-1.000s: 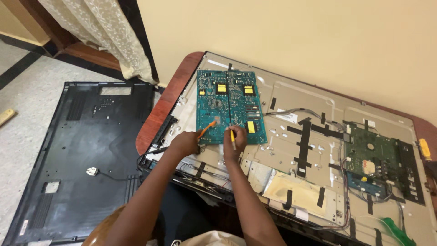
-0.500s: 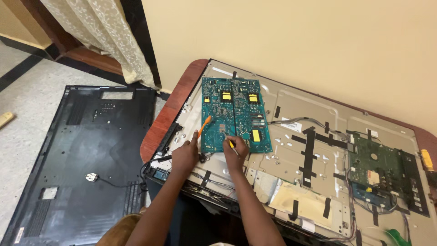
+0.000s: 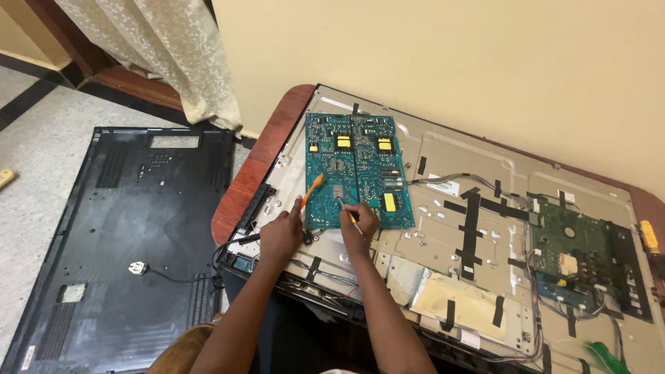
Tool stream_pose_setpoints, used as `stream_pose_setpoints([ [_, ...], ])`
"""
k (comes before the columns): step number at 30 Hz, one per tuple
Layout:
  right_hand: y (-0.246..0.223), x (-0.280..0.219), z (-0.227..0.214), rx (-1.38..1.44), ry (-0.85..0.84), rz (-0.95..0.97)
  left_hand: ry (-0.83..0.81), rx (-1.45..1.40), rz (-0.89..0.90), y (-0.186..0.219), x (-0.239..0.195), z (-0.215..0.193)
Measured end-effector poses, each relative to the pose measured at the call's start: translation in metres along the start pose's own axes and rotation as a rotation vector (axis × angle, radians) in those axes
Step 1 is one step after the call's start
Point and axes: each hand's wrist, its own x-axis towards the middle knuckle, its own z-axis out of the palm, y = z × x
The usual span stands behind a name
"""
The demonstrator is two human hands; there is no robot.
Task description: The person uses a toothbrush and a screwdriver to clean a green circuit board placed on a glass table. They scrub various areas of the board with the toothbrush while occasionally using the screwdriver to point at or adjust components.
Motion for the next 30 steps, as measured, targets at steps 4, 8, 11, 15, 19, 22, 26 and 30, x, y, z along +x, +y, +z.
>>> stream_pose_setpoints([
  [4,0.005,-0.001,-0.001,-0.038,-0.020,-0.045,-0.015,0.007,-0.011,0.002,-0.001,0.000],
  [8,0.009,-0.002,0.001,-0.012,-0.011,-0.011,-0.011,0.009,-0.013,0.002,-0.001,-0.001],
  [11,0.010,-0.001,0.003,-0.002,-0.009,-0.033,-0.018,0.013,-0.023,0.002,0.000,-0.002],
  [15,0.008,-0.001,0.001,-0.048,-0.046,0.011,-0.093,0.015,-0.055,0.004,0.000,-0.003],
  [19,0.001,0.001,0.003,-0.013,-0.026,0.026,-0.073,0.011,-0.041,0.004,0.003,-0.007],
  [22,-0.001,0.000,0.001,-0.021,-0.034,0.062,-0.096,0.021,-0.057,0.007,0.001,-0.006],
  [26,-0.003,0.001,0.002,-0.028,-0.023,0.004,-0.066,0.005,-0.047,0.007,-0.001,-0.008],
  [30,-0.003,0.003,0.003,-0.045,-0.012,-0.030,-0.043,0.002,-0.037,0.006,0.001,-0.008],
])
